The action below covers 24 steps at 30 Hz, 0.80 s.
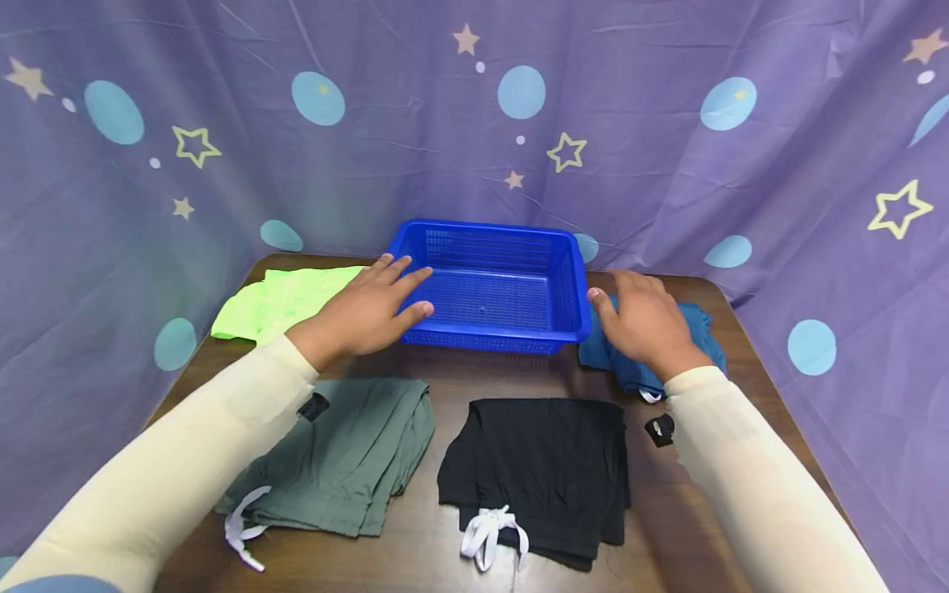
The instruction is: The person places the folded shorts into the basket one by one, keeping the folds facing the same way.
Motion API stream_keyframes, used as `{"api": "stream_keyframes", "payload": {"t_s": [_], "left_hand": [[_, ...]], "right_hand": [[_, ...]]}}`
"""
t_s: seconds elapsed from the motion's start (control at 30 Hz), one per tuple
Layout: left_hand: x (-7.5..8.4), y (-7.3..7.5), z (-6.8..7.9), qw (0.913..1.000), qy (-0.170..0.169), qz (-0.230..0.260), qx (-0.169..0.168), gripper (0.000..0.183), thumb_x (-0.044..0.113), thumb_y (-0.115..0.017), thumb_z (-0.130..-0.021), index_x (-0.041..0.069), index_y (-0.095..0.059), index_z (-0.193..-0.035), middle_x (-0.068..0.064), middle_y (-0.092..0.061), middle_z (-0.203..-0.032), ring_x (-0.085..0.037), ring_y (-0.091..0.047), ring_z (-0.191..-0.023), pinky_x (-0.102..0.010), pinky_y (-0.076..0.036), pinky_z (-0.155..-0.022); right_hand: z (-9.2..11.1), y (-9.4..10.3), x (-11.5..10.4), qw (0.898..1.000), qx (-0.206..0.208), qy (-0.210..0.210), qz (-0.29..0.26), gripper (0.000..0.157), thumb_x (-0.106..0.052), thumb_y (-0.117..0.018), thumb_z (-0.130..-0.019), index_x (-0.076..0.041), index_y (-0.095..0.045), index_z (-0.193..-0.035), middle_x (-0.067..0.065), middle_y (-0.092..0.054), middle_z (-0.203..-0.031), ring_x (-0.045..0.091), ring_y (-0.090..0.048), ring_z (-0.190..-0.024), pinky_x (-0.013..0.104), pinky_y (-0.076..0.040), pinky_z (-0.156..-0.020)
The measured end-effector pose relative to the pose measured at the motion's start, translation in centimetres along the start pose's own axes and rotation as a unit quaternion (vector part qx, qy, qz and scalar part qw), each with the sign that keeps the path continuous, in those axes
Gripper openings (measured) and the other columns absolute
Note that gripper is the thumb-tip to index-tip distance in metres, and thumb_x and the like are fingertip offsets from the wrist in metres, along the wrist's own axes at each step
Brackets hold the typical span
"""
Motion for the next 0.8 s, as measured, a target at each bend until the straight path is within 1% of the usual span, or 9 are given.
{"api": "stream_keyframes", "payload": {"t_s": [0.17, 0.33, 0.47, 0.6, 0.73, 0.8], "left_hand": [[2.1, -0.1, -0.5, 0.9998, -0.016, -0.008, 0.007, 0.068, 0.059, -0.031, -0.108, 0.020, -0.029, -0.163, -0.017, -0.021, -0.167, -0.041, -0.008, -0.154, -0.057, -0.011, -0.122], [5.3, -0.2, -0.9, 0.9985, -0.050, -0.006, 0.021, 0.065, 0.057, -0.034, -0.108, 0.020, -0.034, -0.162, -0.014, -0.025, -0.167, -0.038, -0.010, -0.155, -0.053, -0.012, -0.123], [8.1, -0.6, -1.2, 0.9957, -0.085, -0.008, 0.037, 0.061, 0.054, -0.037, -0.108, 0.019, -0.040, -0.159, -0.011, -0.032, -0.164, -0.035, -0.010, -0.155, -0.048, -0.009, -0.124], [11.2, -1.4, -1.3, 0.9903, -0.128, -0.014, 0.051, 0.057, 0.050, -0.042, -0.108, 0.018, -0.048, -0.155, -0.009, -0.040, -0.160, -0.032, -0.014, -0.155, -0.044, -0.006, -0.124], [14.2, -2.5, -1.4, 0.9832, -0.174, -0.017, 0.052, 0.054, 0.049, -0.042, -0.108, 0.018, -0.051, -0.152, -0.007, -0.044, -0.157, -0.030, -0.018, -0.154, -0.042, -0.006, -0.124], [15.4, -3.1, -1.5, 0.9802, -0.192, -0.017, 0.047, 0.054, 0.049, -0.041, -0.108, 0.019, -0.052, -0.152, -0.006, -0.045, -0.157, -0.028, -0.019, -0.154, -0.040, -0.005, -0.124]], "right_hand": [[0.1, 0.4, 1.6, 1.000, 0.000, -0.020, -0.011, 0.082, -0.061, -0.026, -0.106, 0.003, -0.032, -0.157, 0.031, -0.033, -0.157, 0.057, -0.025, -0.142, 0.071, -0.021, -0.110], [0.3, 0.7, 3.2, 0.999, 0.005, -0.033, -0.011, 0.085, -0.060, -0.024, -0.107, 0.009, -0.030, -0.155, 0.036, -0.033, -0.154, 0.058, -0.027, -0.140, 0.071, -0.022, -0.109], [0.4, 0.8, 4.5, 0.999, 0.008, -0.039, -0.013, 0.084, -0.059, -0.024, -0.107, 0.011, -0.031, -0.154, 0.037, -0.034, -0.153, 0.060, -0.026, -0.139, 0.071, -0.021, -0.109], [0.9, 0.7, 6.6, 0.998, 0.005, -0.064, -0.016, 0.086, -0.059, -0.022, -0.107, 0.011, -0.028, -0.155, 0.039, -0.032, -0.152, 0.062, -0.023, -0.138, 0.074, -0.021, -0.107], [1.7, 0.9, 8.8, 0.996, 0.005, -0.084, -0.009, 0.087, -0.060, -0.019, -0.106, 0.012, -0.026, -0.155, 0.041, -0.032, -0.151, 0.064, -0.022, -0.137, 0.075, -0.022, -0.105], [2.0, 0.9, 9.6, 0.996, 0.004, -0.089, -0.008, 0.087, -0.060, -0.019, -0.106, 0.013, -0.026, -0.154, 0.041, -0.032, -0.150, 0.065, -0.023, -0.136, 0.076, -0.023, -0.104]]}}
Point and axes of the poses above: each hand's wrist, its own z-axis away from the middle knuckle, its own y-axis out of the back of the hand, x = y × z, the point moved 9 cm from there along -z, towards the middle knuckle
